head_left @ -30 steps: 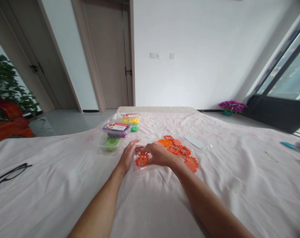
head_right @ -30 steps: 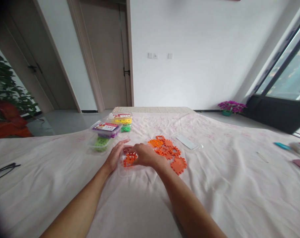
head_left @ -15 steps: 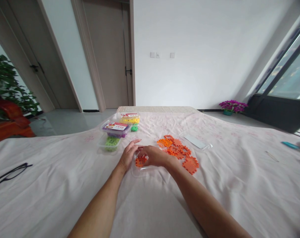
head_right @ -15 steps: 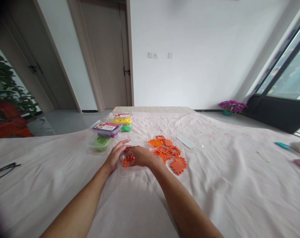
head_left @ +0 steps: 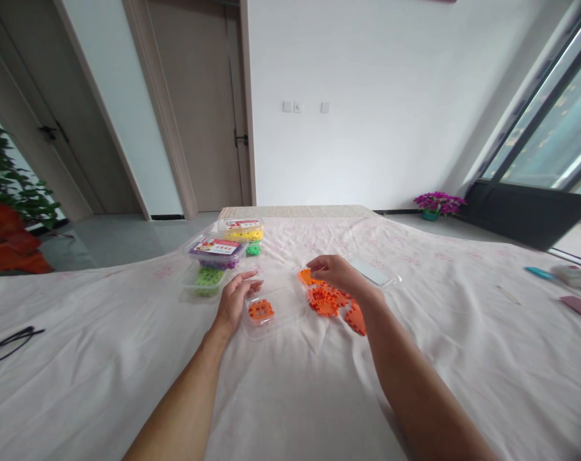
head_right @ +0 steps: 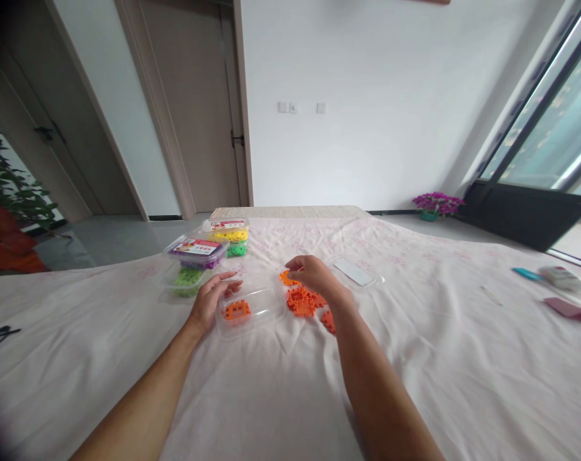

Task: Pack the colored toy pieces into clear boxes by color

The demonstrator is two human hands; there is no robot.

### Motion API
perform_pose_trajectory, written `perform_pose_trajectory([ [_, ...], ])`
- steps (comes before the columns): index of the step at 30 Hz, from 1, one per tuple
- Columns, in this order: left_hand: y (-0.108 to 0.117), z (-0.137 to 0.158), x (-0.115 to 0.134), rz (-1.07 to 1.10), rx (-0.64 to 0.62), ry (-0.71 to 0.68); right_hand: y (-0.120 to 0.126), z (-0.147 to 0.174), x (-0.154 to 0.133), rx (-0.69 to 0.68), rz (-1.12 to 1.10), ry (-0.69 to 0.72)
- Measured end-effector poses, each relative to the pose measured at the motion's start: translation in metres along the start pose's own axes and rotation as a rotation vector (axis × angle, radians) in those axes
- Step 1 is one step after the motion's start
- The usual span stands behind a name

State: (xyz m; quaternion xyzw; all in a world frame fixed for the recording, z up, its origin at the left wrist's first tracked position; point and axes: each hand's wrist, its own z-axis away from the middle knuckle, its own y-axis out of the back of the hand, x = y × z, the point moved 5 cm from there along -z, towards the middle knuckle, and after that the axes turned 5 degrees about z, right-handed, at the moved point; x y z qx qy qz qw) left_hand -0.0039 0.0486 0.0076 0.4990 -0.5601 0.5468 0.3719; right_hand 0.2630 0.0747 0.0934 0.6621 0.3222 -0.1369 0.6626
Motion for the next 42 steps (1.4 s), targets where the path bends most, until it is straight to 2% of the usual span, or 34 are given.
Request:
perform_pose_trajectory([
  [3,0.003,-0.003,-0.004,0.0,-0.009,0.004,0.002,0.004,0.011,-0.091,0.175,-0.029],
  [6,0.003,-0.004,-0.007,0.006,-0.015,0.018,-0.009,0.007,0.012,-0.234,0.318,0.029],
  [8,0.003,-0.004,-0.007,0.004,-0.013,0.025,-0.017,0.008,0.011,-0.31,0.369,0.076],
  [11,0.002,-0.002,-0.005,0.0,-0.003,0.028,-0.022,0.008,0.01,-0.348,0.395,0.109],
  [14,0.001,-0.002,-0.003,-0.004,-0.006,0.021,-0.018,0.009,0.01,-0.325,0.35,0.09],
  [17,0.001,-0.002,-0.002,0.0,-0.008,0.026,-0.009,0.01,0.008,-0.235,0.329,0.075],
  [22,-0.001,-0.001,-0.001,0.022,-0.011,0.031,0.008,0.005,-0.005,0.105,0.37,0.017],
  [25,-0.003,-0.001,-0.002,0.024,-0.025,0.027,0.007,0.004,-0.021,0.226,0.227,0.099],
  [27,-0.004,-0.001,-0.002,0.022,-0.034,0.027,-0.002,0.005,-0.033,0.186,0.142,0.202],
  [31,-0.005,0.0,-0.002,0.008,-0.047,0.036,-0.031,0.01,-0.052,-0.007,0.141,0.398],
  [35,-0.005,0.002,0.0,0.003,-0.061,0.041,-0.056,0.01,-0.051,-0.165,0.28,0.432],
  [42,-0.005,0.001,-0.001,-0.005,-0.064,0.03,-0.052,0.009,-0.053,-0.069,0.38,0.392],
])
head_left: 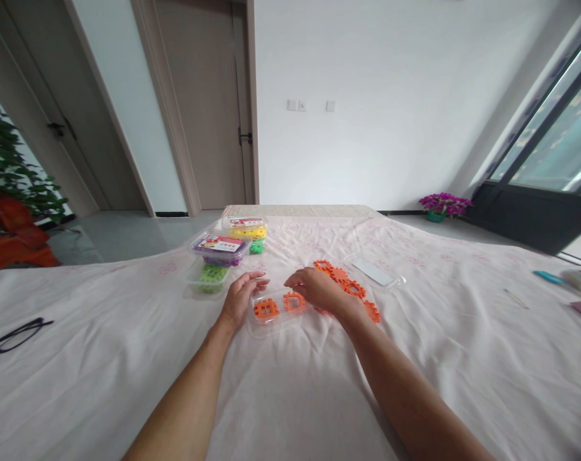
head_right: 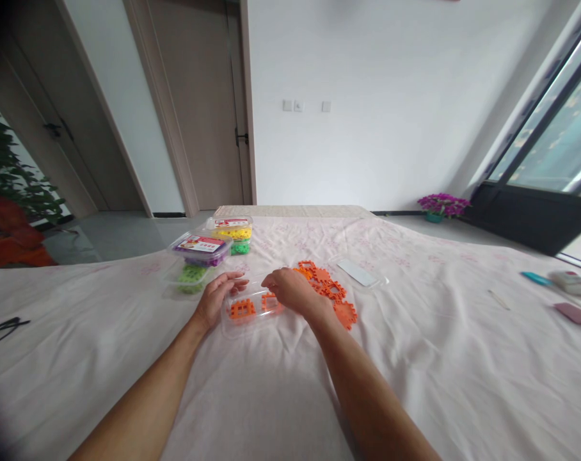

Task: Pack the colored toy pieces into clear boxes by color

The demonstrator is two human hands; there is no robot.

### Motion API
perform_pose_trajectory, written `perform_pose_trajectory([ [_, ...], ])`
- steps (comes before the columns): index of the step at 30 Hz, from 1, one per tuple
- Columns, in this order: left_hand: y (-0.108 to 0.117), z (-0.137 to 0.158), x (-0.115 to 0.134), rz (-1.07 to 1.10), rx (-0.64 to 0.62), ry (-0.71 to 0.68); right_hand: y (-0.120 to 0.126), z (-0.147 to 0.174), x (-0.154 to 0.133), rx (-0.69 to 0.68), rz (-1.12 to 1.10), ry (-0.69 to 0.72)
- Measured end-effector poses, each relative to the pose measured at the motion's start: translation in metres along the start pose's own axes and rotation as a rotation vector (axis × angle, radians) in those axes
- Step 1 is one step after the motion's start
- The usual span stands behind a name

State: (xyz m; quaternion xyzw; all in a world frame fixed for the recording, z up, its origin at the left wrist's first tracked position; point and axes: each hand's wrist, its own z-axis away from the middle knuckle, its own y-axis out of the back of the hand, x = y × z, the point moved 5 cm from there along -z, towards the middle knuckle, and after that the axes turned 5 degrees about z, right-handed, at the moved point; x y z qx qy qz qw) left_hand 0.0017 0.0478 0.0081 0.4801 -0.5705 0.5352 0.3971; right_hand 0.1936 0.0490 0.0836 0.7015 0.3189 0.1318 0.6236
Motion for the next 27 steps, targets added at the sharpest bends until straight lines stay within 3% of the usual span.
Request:
perform_pose_trajectory([
  [8,0.001,-0.001,-0.002,-0.008,-0.015,0.012,-0.003,0.001,-0.009,-0.079,0.046,0.114],
  [14,0.003,-0.002,-0.004,0.001,0.021,-0.024,0.029,0.012,0.021,0.025,-0.052,-0.199],
  [19,0.008,-0.003,-0.004,-0.012,0.082,-0.04,0.04,0.028,0.042,-0.204,0.109,-0.38],
  [23,0.011,-0.006,-0.004,-0.017,0.109,-0.042,0.026,0.033,0.047,-0.396,0.132,-0.393],
  [27,0.012,-0.006,-0.005,-0.005,0.112,-0.022,0.008,0.03,0.045,-0.437,0.149,-0.37],
])
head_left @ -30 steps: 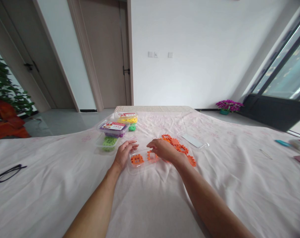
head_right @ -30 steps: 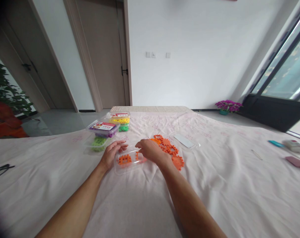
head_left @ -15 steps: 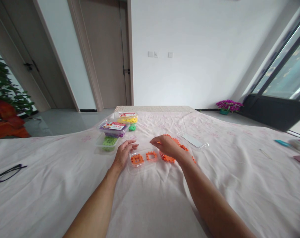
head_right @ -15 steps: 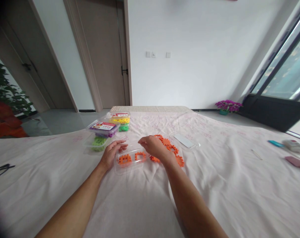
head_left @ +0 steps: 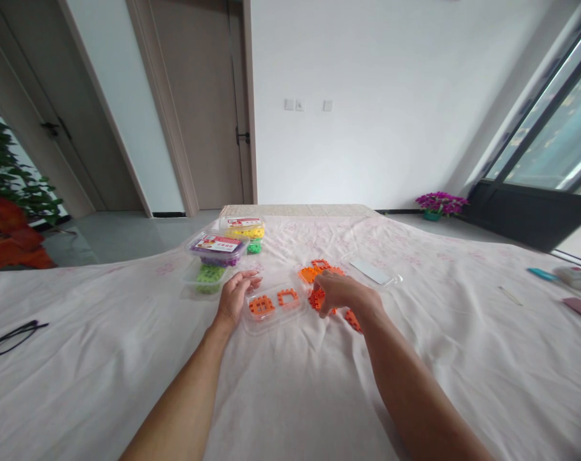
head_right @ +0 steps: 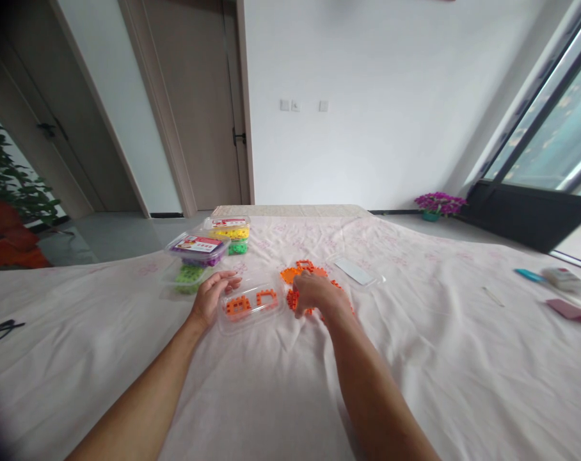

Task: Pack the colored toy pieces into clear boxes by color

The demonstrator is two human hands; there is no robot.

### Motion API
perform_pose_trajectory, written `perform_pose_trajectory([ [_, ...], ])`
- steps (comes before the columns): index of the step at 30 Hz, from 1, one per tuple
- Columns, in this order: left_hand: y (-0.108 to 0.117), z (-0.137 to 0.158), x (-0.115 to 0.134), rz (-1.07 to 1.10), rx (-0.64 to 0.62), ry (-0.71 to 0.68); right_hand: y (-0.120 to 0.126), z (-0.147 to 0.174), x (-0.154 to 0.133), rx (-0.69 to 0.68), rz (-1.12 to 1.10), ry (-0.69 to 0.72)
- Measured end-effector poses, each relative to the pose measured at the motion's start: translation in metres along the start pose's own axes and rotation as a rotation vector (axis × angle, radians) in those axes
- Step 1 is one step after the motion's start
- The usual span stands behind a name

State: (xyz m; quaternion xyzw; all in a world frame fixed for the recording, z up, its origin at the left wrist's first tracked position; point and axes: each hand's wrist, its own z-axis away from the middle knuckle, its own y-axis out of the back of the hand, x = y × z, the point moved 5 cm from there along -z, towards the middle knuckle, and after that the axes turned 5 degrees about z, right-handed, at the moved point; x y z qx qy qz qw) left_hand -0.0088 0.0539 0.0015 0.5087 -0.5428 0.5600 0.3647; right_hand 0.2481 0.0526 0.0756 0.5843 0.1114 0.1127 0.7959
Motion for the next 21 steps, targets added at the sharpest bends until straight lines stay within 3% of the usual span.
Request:
perform_pose_trajectory([
  [8,-0.001,0.001,0.001,0.019,-0.008,0.008,0.005,0.008,0.002,0.045,0.002,0.039],
  [12,-0.002,0.001,0.002,0.009,-0.023,0.003,0.016,0.003,0.017,0.219,-0.116,0.064],
  [16,-0.003,0.002,0.003,0.004,-0.035,0.017,0.021,-0.005,0.031,0.375,-0.197,-0.006],
  [21,-0.006,0.004,0.004,0.012,-0.078,0.03,0.03,-0.006,0.031,0.531,-0.316,0.015],
])
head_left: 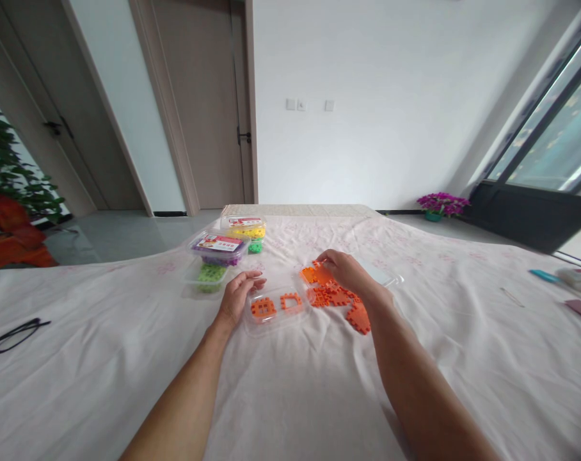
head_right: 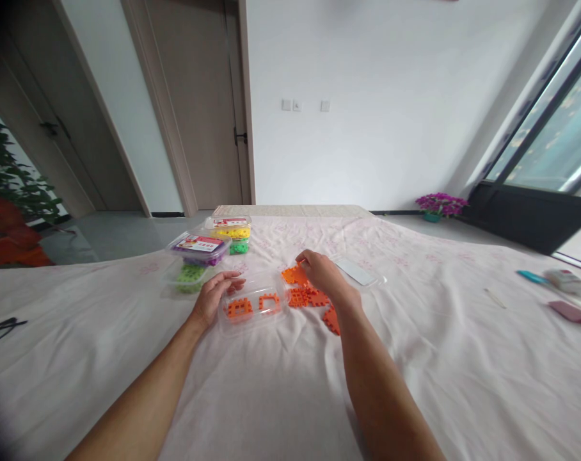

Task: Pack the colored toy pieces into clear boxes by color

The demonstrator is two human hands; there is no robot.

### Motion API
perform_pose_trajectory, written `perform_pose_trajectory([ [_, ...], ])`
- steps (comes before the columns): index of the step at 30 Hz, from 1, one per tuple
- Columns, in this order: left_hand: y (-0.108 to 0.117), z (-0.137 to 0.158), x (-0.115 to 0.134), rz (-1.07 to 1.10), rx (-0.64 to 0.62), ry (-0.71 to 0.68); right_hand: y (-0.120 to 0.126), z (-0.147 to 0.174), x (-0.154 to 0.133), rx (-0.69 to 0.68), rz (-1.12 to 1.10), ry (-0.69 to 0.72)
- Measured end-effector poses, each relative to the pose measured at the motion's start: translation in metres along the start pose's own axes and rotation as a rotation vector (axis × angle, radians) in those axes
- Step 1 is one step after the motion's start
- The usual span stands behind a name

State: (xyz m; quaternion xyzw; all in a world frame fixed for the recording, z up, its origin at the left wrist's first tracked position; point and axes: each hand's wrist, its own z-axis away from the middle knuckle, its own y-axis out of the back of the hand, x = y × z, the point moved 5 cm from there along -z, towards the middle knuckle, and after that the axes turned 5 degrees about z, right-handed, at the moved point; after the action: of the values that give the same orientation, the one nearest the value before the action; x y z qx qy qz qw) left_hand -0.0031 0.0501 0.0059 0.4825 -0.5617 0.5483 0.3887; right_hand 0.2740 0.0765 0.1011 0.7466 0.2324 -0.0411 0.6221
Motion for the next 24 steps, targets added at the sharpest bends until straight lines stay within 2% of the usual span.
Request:
perform_pose_trajectory([
  [6,-0.002,0.001,0.0,0.01,-0.045,0.014,0.004,0.004,-0.029,0.078,-0.148,0.101],
  [10,-0.006,0.002,0.0,-0.004,-0.09,0.019,-0.006,0.01,-0.058,0.037,-0.188,0.267],
  [14,-0.01,0.006,0.001,-0.007,-0.106,0.038,-0.023,0.015,-0.081,-0.033,-0.137,0.409],
  [24,-0.017,0.005,0.0,-0.028,-0.143,0.041,-0.049,0.013,-0.094,-0.103,-0.077,0.474],
])
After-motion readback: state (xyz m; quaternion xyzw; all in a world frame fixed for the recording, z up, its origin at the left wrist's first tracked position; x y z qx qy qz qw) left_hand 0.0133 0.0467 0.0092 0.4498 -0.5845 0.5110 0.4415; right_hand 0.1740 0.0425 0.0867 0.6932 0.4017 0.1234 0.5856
